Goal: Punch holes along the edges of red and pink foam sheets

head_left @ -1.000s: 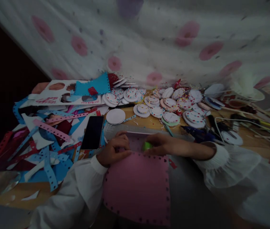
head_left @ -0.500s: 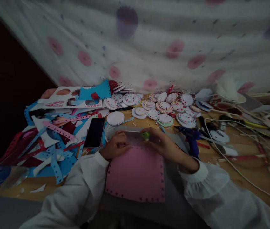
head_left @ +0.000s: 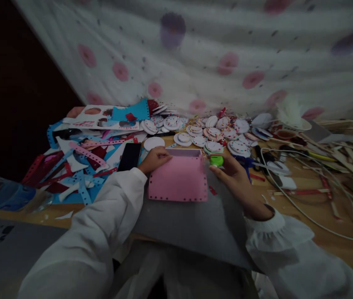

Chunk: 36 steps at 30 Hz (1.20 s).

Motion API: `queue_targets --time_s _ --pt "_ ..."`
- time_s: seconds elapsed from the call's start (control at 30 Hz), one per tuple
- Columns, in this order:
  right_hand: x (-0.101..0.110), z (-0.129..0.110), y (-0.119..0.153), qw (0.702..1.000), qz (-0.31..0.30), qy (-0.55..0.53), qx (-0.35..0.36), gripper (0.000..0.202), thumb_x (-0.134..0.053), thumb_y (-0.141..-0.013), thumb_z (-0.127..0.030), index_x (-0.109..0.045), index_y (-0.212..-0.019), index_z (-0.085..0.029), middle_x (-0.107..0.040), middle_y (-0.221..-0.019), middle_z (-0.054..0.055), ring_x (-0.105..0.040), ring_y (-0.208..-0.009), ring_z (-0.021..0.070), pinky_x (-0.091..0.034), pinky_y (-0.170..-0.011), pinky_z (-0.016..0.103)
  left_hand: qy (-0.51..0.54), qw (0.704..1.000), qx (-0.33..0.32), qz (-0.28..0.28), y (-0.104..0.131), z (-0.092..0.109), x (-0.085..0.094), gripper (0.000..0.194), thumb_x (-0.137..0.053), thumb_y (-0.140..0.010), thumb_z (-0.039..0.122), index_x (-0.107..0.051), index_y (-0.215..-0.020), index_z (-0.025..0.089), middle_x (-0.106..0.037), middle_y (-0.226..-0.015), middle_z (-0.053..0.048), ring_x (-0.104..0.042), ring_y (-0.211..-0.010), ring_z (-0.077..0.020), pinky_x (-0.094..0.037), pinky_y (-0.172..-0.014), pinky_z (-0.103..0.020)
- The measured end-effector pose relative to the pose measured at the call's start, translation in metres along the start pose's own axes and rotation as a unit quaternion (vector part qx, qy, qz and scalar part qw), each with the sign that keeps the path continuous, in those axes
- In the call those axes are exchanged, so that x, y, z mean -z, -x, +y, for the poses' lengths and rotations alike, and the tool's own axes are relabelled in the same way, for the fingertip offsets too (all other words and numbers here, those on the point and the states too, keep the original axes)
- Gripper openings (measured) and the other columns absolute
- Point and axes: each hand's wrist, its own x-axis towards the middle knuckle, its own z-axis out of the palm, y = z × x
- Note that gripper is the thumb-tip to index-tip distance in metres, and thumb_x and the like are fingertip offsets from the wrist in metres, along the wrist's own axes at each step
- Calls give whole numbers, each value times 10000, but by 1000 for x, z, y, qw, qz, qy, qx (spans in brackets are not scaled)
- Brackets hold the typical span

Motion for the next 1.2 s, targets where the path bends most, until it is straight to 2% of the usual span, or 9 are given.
queue_targets --time_s 0.13,0.27,0.37,0.53,0.73,0.83,1.0,1.13,1.2 --pt "6 -4 17 999 -20 -15 -35 381 -664 -784 -445 -582 -1094 -238 -630 -1156 66 -580 -1095 224 -458 -952 388 7 999 17 33 7 29 14 269 -570 -829 382 -666 -757 141 -646 -756 -34 -578 -754 -160 -458 -757 -291" --pt "9 -9 34 995 -47 -25 -80 396 -681 -771 -451 -603 -1102 -248 -627 -1204 73 -579 -1109 242 -471 -937 397 18 999 27 8 39 68 31 277 -580 -840 378 -668 -741 135 -663 -730 -23 -593 -717 -146 -462 -695 -245" --pt "7 -12 44 990 -93 -41 -99 376 -690 -763 -444 -616 -1068 -237 -664 -1109 69 -620 -1023 236 -505 -875 374 39 995 95 -12 66 81 38 283 -577 -851 380 -680 -753 135 -670 -720 -10 -591 -685 -136 -453 -636 -217" --pt "4 -10 46 981 -157 -20 -112 338 -658 -787 -448 -605 -1030 -218 -663 -1002 70 -632 -919 216 -526 -789 338 4 987 158 -29 90 70 37 311 -545 -869 397 -696 -800 134 -701 -770 -25 -620 -722 -157 -465 -620 -217" --pt "0 10 41 986 -140 72 -54 285 -573 -862 -413 -551 -1071 -221 -625 -1005 68 -603 -913 203 -500 -790 334 -11 988 142 -54 95 53 17 236 -518 -888 323 -687 -865 161 -723 -841 -28 -650 -795 -164 -488 -710 -245" --pt "0 26 39 979 -113 169 13 251 -570 -869 -372 -547 -1054 -204 -605 -990 86 -578 -920 225 -479 -816 379 1 990 116 -74 94 47 8 203 -510 -890 267 -671 -954 162 -722 -933 -48 -657 -862 -164 -499 -768 -257" --pt "5 51 34 941 -72 320 84 258 -564 -858 -292 -531 -1085 -174 -583 -1004 131 -550 -941 282 -468 -815 458 -37 992 47 -111 91 38 0 189 -495 -896 199 -666 -973 177 -713 -941 -51 -644 -894 -168 -492 -808 -290" --pt "0 43 35 922 -33 352 160 325 -549 -855 -204 -507 -1176 -181 -551 -1134 152 -520 -1059 293 -445 -868 462 -64 989 -7 -133 89 36 -8 186 -486 -899 170 -667 -940 178 -713 -920 -53 -635 -877 -177 -493 -796 -308" --pt "-10 34 38 914 -60 351 196 326 -531 -860 -158 -514 -1185 -185 -561 -1134 142 -519 -1065 276 -443 -869 436 -73 988 -27 -136 90 37 -13 201 -468 -907 146 -663 -948 172 -713 -916 -54 -632 -871 -177 -493 -795 -312"
